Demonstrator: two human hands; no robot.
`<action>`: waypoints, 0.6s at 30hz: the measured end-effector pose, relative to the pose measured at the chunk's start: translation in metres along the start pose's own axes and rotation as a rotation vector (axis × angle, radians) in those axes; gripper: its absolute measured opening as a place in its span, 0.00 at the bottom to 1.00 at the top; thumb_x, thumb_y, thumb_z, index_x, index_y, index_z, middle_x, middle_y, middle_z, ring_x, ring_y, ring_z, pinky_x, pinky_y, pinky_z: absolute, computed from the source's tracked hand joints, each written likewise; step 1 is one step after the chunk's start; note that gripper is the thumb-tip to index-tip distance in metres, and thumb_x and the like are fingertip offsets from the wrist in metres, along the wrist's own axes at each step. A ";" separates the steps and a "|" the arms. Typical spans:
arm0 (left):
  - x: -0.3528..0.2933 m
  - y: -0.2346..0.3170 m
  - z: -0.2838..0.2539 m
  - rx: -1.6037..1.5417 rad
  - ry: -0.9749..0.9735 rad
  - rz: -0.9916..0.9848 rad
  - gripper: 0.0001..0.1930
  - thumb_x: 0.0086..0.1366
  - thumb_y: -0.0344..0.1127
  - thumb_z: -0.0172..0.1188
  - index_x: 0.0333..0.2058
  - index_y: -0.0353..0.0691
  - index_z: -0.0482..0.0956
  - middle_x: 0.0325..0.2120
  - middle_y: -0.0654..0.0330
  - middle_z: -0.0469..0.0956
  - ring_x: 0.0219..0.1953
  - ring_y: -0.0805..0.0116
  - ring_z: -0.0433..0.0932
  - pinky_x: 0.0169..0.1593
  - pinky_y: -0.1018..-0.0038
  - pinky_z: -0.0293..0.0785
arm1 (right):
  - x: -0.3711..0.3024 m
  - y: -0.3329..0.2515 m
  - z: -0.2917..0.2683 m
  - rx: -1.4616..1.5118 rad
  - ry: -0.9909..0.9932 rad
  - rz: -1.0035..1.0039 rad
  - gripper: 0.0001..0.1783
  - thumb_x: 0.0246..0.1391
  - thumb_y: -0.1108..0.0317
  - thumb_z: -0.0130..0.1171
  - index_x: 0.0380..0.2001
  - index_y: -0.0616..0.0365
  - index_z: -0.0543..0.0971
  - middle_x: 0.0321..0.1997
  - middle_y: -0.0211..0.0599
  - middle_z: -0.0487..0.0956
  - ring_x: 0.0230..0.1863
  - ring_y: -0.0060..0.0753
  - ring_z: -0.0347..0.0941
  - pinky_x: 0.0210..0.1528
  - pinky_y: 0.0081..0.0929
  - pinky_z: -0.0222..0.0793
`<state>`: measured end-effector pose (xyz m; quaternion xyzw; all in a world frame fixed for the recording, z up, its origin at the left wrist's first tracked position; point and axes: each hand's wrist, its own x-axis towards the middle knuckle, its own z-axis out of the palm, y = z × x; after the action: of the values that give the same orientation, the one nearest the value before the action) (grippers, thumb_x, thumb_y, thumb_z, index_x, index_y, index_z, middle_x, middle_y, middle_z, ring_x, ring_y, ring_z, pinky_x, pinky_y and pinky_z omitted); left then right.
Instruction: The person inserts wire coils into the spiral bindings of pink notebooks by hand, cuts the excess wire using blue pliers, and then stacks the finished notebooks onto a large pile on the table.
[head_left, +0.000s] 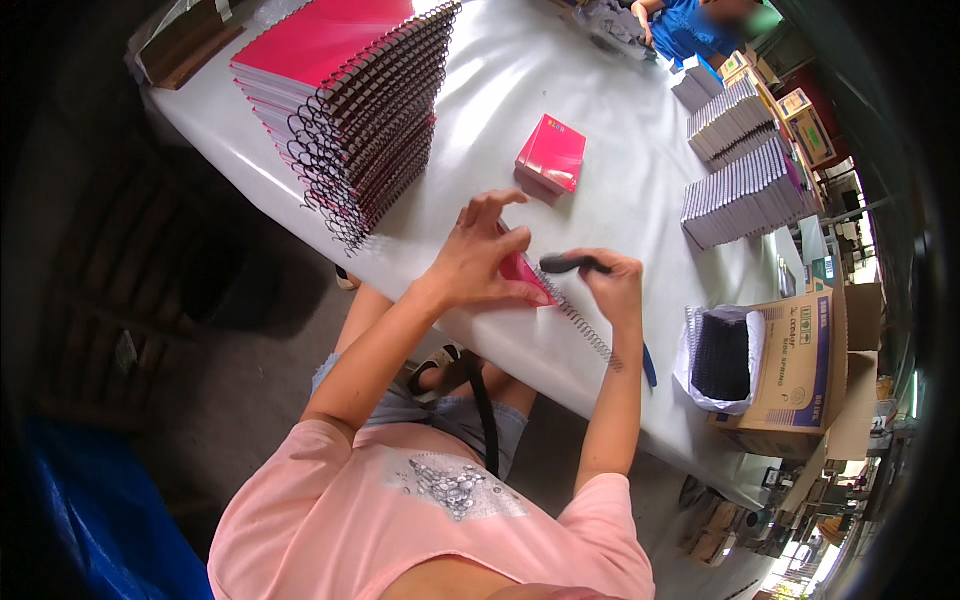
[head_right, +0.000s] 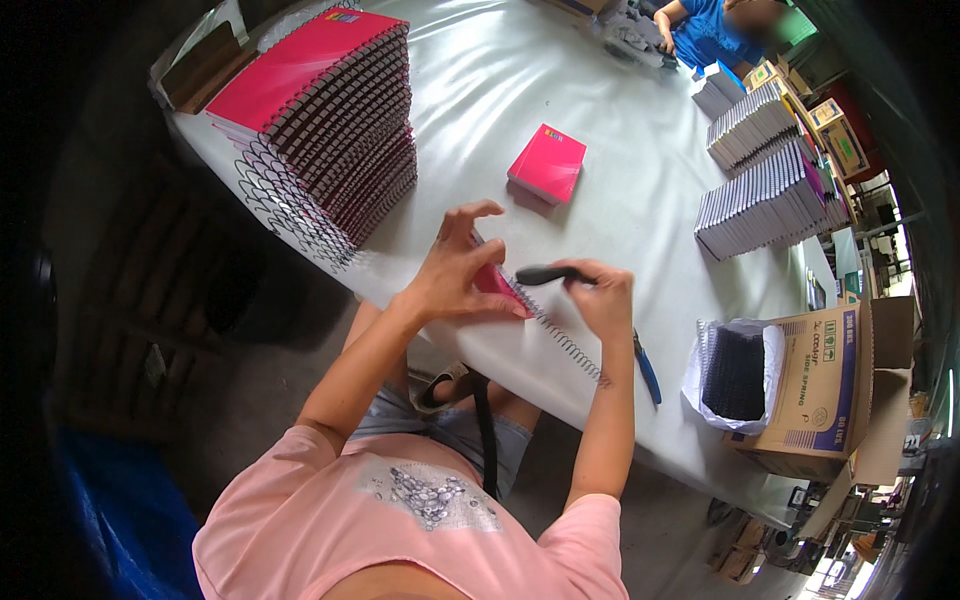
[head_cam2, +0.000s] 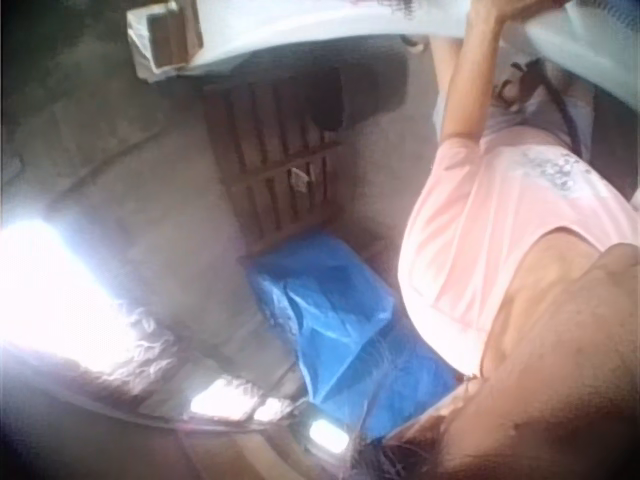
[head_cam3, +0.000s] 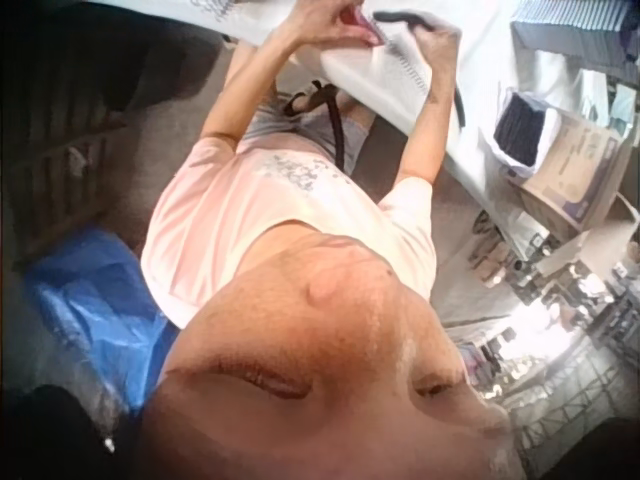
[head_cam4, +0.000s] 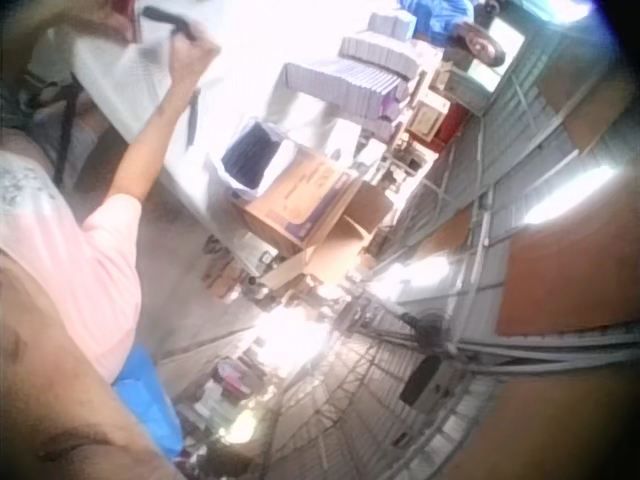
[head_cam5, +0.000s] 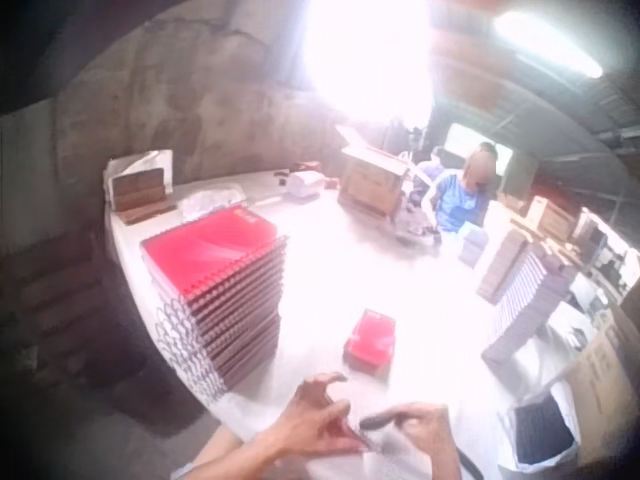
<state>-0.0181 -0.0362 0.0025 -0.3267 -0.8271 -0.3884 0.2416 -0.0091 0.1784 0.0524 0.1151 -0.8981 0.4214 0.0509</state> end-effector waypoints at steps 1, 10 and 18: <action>0.000 -0.002 0.001 -0.098 0.058 -0.058 0.29 0.38 0.61 0.70 0.26 0.43 0.71 0.51 0.55 0.59 0.50 0.56 0.58 0.50 0.58 0.59 | -0.003 0.004 -0.003 0.276 0.060 0.078 0.16 0.36 0.88 0.53 0.30 0.65 0.82 0.32 0.42 0.82 0.34 0.28 0.79 0.41 0.22 0.73; 0.002 -0.017 0.011 -0.403 0.156 -0.210 0.38 0.28 0.53 0.79 0.33 0.42 0.64 0.45 0.53 0.57 0.47 0.56 0.60 0.49 0.62 0.65 | -0.010 -0.006 0.019 0.980 0.031 -0.193 0.13 0.39 0.85 0.55 0.31 0.68 0.82 0.29 0.42 0.82 0.33 0.24 0.76 0.38 0.21 0.71; 0.004 -0.029 0.020 -0.425 0.129 -0.219 0.51 0.25 0.52 0.80 0.40 0.41 0.51 0.40 0.52 0.56 0.47 0.54 0.60 0.51 0.65 0.63 | 0.014 0.003 -0.004 0.505 -0.049 -0.408 0.11 0.41 0.83 0.56 0.30 0.64 0.82 0.30 0.44 0.80 0.36 0.31 0.76 0.41 0.23 0.70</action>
<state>-0.0446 -0.0331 -0.0204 -0.2531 -0.7403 -0.5975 0.1760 -0.0234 0.1811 0.0552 0.3117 -0.7244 0.6093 0.0826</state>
